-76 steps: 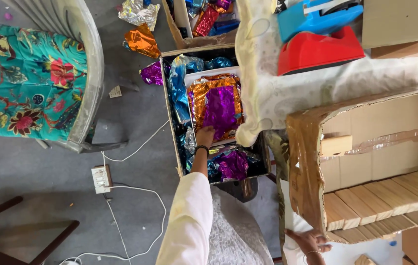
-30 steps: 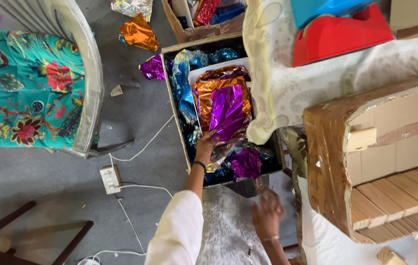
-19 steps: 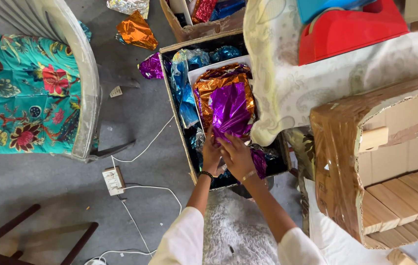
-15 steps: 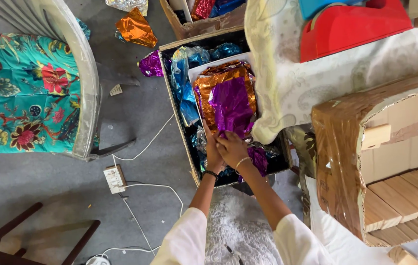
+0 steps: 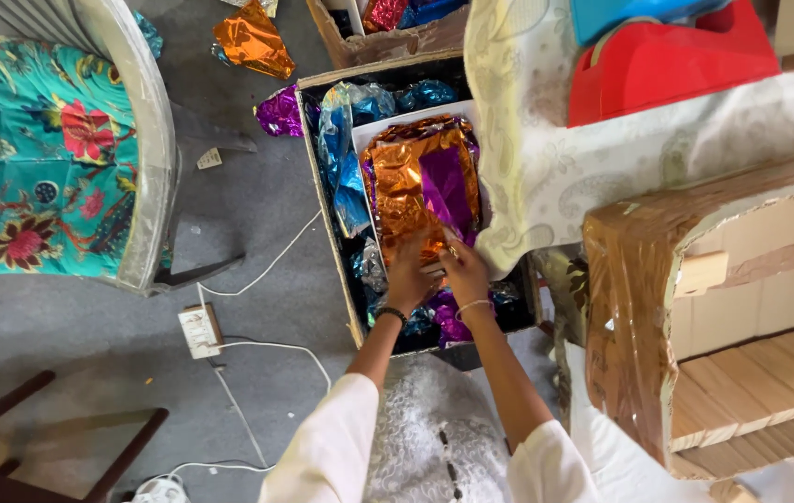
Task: Wrapping small rectangular soap blocks in decorative foil and plastic packaging.
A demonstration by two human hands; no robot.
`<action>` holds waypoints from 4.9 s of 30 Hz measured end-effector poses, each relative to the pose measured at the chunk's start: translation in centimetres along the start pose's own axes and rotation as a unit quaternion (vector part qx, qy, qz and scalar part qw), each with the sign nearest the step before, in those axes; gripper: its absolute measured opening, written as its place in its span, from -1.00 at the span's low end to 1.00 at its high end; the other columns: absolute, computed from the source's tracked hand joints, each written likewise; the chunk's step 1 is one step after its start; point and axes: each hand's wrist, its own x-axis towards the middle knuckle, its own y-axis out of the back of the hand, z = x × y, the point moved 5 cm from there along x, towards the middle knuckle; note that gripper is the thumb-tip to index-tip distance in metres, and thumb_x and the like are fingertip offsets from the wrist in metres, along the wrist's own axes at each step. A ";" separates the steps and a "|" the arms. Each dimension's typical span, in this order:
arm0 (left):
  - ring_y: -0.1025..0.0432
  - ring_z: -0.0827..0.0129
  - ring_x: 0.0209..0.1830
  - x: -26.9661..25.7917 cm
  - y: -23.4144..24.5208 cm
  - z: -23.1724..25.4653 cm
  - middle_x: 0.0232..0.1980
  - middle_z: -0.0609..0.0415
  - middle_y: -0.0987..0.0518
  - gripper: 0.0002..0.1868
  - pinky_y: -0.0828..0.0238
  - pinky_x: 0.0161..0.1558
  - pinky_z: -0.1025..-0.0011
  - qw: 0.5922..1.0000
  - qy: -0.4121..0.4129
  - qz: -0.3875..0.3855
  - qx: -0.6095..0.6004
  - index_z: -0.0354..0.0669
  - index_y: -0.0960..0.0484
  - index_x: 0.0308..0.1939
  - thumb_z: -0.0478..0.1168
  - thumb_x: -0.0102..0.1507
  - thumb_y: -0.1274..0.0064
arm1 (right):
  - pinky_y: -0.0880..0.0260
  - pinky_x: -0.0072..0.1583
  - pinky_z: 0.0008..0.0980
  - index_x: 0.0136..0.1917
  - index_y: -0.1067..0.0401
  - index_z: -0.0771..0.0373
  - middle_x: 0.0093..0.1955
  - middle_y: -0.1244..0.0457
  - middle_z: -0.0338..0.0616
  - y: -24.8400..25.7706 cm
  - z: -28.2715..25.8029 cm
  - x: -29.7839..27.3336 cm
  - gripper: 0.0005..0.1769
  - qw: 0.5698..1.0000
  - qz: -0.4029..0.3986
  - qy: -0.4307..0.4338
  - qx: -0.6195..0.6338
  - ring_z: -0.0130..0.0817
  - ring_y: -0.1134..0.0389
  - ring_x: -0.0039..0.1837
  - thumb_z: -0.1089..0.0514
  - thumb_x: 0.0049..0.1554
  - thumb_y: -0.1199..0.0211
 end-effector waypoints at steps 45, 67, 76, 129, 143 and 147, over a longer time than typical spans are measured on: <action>-0.48 0.61 0.00 -13.9 -5.0 9.7 0.00 0.33 -0.67 -0.44 -0.44 0.00 0.53 0.894 0.147 -0.375 -0.194 -0.05 -0.61 0.20 0.18 0.25 -0.03 | -0.16 -0.07 -0.60 0.54 -0.21 0.31 0.45 -0.24 -0.32 23.5 6.2 -32.4 -0.25 0.916 -0.019 -0.123 0.381 -0.61 -0.19 -0.09 0.41 0.06 -0.07; -0.23 0.66 -0.41 -36.5 -46.2 22.0 -0.38 0.36 -0.42 -0.78 -0.22 -0.34 0.57 0.803 0.059 -0.583 -0.112 -0.10 -0.65 0.02 -0.21 0.30 -0.07 | -0.44 -0.11 -0.51 0.39 -0.44 0.19 0.29 -0.28 -0.33 44.3 32.4 -55.5 -0.33 0.855 0.365 -0.013 0.369 -0.57 -0.28 -0.13 0.49 0.03 -0.07; -0.55 0.68 -0.29 -41.0 -61.9 14.7 -0.28 0.33 -0.68 -0.65 -0.48 -0.21 0.57 0.877 -0.154 -0.448 0.078 -0.22 -0.75 -0.05 -0.33 0.11 -0.04 | -0.44 0.13 -0.28 0.26 -0.54 0.00 0.28 -0.34 -0.28 49.0 35.4 -58.6 -0.51 0.801 0.586 -0.057 -0.107 -0.22 -0.41 0.21 0.25 0.06 -0.22; -0.42 0.63 -0.17 -49.3 -51.8 20.1 -0.12 0.26 -0.65 -0.66 -0.35 -0.07 0.58 0.893 0.106 -0.431 -0.067 -0.29 -0.68 0.04 -0.12 0.31 -0.08 | -0.43 0.00 -0.13 0.13 -0.54 -0.04 0.23 -0.28 -0.21 49.2 35.6 -59.4 -0.63 0.794 0.595 -0.109 -0.060 -0.10 -0.42 0.01 0.15 0.02 -0.30; -0.23 0.58 -0.39 -50.4 -46.6 21.0 -0.31 0.20 -0.49 -0.63 -0.15 -0.35 0.51 0.930 0.091 -0.357 0.016 -0.41 -0.74 -0.08 -0.06 0.37 -0.16 | -0.44 0.08 -0.18 0.24 -0.45 0.10 0.28 -0.22 0.01 49.7 36.5 -61.4 -0.63 0.830 0.556 -0.018 0.047 -0.05 -0.38 0.10 0.17 0.14 -0.19; -0.35 0.61 -0.46 -50.2 -47.6 20.2 -0.34 0.17 -0.62 -0.67 -0.29 -0.38 0.53 0.928 0.066 -0.365 0.017 -0.35 -0.73 -0.03 -0.13 0.31 -0.13 | -0.40 0.17 -0.12 0.25 -0.43 0.14 0.27 -0.23 0.02 50.0 35.9 -62.0 -0.60 0.813 0.581 0.031 -0.013 0.04 -0.33 0.23 0.21 0.13 -0.21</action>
